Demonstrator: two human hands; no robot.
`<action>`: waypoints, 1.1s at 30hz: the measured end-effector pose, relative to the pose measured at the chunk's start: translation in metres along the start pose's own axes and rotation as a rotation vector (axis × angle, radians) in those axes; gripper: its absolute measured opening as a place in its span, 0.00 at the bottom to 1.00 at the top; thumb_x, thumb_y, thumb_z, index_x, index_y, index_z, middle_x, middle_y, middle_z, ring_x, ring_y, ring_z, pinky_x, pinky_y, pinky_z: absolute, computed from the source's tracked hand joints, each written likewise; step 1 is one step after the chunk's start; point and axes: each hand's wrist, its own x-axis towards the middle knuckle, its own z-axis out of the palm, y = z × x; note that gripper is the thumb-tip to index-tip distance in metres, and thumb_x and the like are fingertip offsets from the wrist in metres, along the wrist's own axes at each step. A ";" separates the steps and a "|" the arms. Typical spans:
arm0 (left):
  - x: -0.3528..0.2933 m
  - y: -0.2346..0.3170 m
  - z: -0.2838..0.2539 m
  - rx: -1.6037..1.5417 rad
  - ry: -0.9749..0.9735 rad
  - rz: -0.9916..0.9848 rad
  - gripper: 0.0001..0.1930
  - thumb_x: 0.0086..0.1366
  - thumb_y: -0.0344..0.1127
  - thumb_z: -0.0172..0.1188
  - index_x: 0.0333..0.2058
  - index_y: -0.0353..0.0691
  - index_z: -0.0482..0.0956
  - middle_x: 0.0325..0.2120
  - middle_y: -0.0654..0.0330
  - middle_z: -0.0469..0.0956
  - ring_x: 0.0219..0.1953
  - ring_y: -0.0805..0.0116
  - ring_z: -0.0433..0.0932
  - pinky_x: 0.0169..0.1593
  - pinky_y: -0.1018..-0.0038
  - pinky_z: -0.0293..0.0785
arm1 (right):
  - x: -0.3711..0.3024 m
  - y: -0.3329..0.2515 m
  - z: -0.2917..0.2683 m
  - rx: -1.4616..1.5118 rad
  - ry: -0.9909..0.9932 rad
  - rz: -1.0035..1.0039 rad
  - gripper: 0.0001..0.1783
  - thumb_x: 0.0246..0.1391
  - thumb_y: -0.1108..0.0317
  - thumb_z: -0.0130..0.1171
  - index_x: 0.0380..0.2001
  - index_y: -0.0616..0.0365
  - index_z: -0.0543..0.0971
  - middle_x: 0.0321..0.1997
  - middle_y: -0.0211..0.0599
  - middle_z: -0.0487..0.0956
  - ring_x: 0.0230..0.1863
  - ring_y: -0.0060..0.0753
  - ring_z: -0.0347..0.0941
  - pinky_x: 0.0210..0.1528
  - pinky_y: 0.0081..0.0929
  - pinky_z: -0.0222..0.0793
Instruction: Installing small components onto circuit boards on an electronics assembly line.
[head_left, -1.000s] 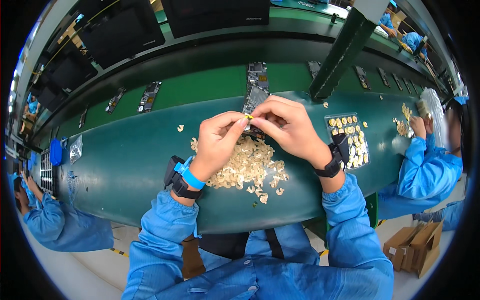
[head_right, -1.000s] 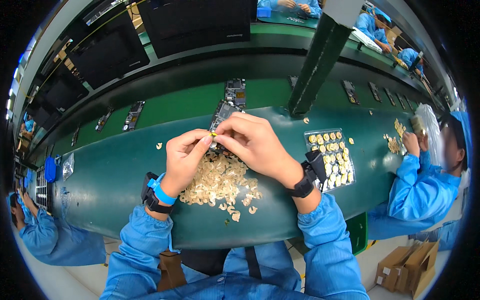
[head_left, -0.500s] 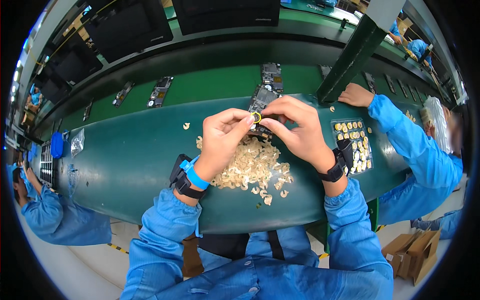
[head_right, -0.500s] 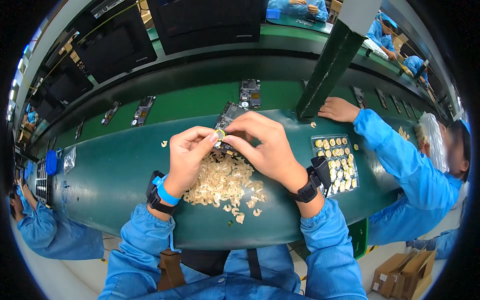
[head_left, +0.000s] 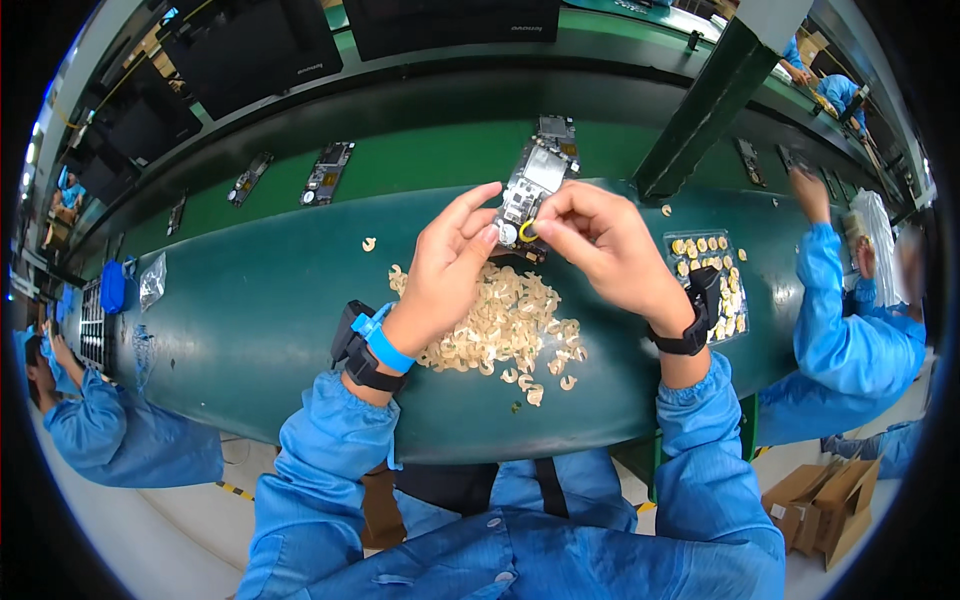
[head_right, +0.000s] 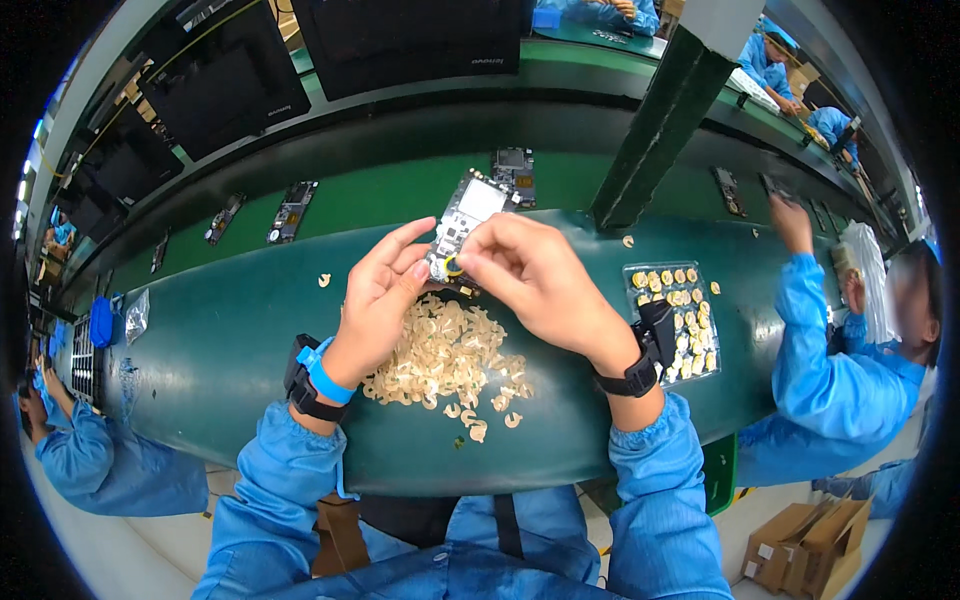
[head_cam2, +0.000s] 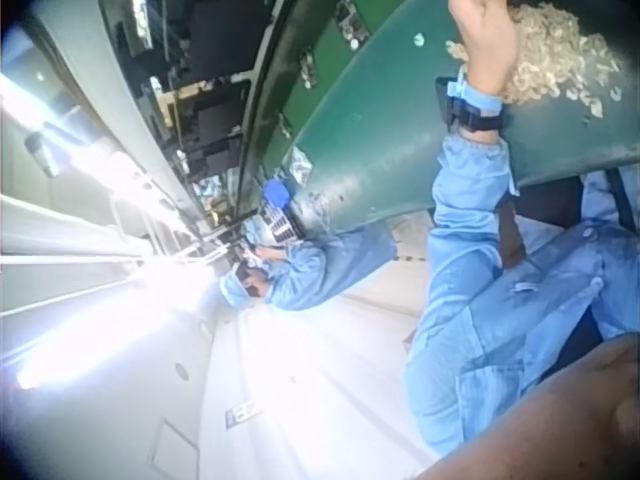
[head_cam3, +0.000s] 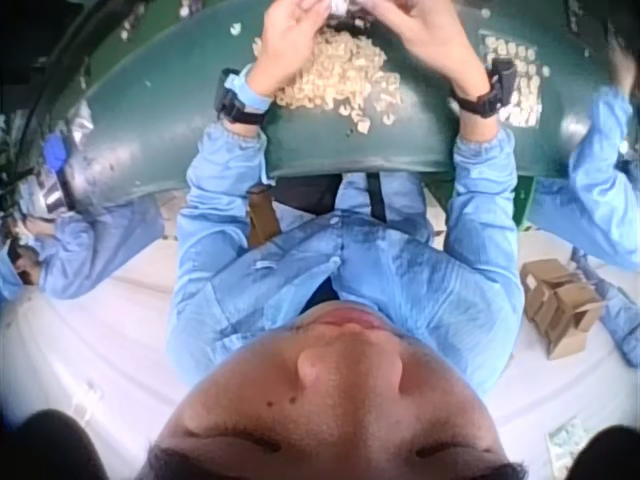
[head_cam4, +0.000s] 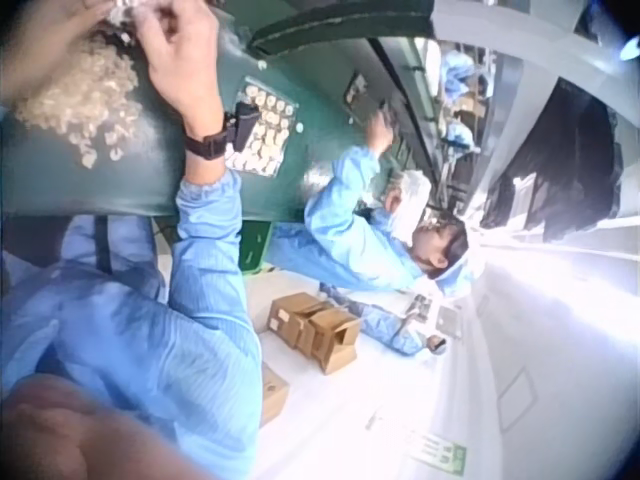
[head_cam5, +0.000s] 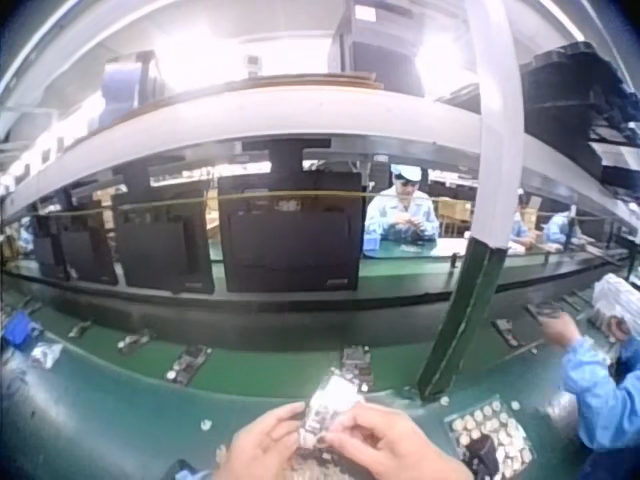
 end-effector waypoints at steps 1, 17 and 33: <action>0.000 0.000 -0.001 0.004 -0.013 -0.009 0.21 0.77 0.26 0.49 0.65 0.28 0.66 0.52 0.52 0.79 0.53 0.71 0.78 0.57 0.73 0.75 | 0.000 -0.006 0.000 -0.110 -0.064 -0.031 0.08 0.64 0.70 0.62 0.34 0.64 0.77 0.28 0.33 0.74 0.27 0.21 0.69 0.30 0.24 0.65; 0.005 0.003 0.000 -0.002 -0.015 -0.091 0.16 0.77 0.30 0.53 0.58 0.29 0.76 0.46 0.56 0.84 0.46 0.72 0.82 0.48 0.74 0.80 | 0.006 0.000 0.010 -0.266 -0.016 -0.042 0.08 0.62 0.71 0.61 0.34 0.67 0.78 0.23 0.43 0.75 0.22 0.33 0.69 0.27 0.32 0.64; 0.005 0.000 -0.002 0.022 -0.004 -0.097 0.18 0.77 0.33 0.54 0.60 0.31 0.75 0.50 0.54 0.82 0.49 0.71 0.82 0.51 0.74 0.82 | 0.005 0.008 0.013 -0.197 -0.030 0.015 0.08 0.66 0.71 0.61 0.36 0.67 0.80 0.29 0.21 0.75 0.27 0.07 0.63 0.26 0.14 0.60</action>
